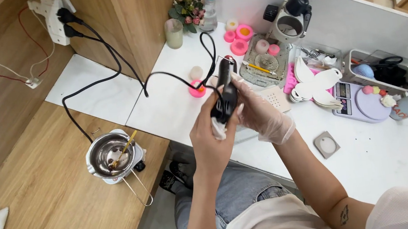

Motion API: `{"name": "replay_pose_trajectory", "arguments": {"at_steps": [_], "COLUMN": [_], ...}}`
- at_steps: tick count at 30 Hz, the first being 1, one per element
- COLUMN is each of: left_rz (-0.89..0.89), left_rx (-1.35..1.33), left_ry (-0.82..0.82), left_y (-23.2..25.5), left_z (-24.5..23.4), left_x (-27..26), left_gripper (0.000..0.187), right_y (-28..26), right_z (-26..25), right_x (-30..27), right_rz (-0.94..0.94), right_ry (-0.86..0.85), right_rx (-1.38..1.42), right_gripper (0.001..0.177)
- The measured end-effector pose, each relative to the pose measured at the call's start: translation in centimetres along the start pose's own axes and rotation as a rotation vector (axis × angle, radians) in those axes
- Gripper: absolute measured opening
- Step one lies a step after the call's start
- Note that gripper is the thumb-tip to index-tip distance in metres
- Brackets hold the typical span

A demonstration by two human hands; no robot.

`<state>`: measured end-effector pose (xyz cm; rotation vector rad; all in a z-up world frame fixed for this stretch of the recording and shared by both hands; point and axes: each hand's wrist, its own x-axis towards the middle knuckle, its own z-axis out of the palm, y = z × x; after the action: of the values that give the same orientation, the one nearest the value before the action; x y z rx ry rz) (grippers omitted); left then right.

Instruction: The person is melting wax, pouring it into molds, and smoothing it with a heat gun to create candles.

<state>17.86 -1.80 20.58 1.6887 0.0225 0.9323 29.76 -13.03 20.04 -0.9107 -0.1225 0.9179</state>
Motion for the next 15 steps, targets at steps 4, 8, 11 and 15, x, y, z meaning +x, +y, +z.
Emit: {"name": "replay_pose_trajectory", "arguments": {"at_steps": [4,8,11,15], "left_rz": [0.011,-0.007,-0.137,-0.189], "left_rx": [0.034,0.064,0.012,0.139], "left_ry": [-0.048,-0.145,-0.199,-0.331], "left_y": [1.8,3.0,4.2,3.7], "left_z": [1.8,3.8,5.6,8.2], "left_x": [3.7,6.8,8.1,10.2], "left_gripper": [0.041,0.035,0.030,0.033], "right_y": [0.1,-2.8,-3.0,-3.9], "right_z": [-4.6,-2.2,-2.2,-3.2], "right_x": [-2.0,-3.9,-3.2,-1.4], "right_rz": [-0.225,-0.795,-0.893,-0.878], "right_ry": [0.410,0.307,0.176,0.161], "right_rx": [-0.751,-1.346,-1.227,-0.809], "right_gripper": [0.035,0.049,0.066,0.056]}}
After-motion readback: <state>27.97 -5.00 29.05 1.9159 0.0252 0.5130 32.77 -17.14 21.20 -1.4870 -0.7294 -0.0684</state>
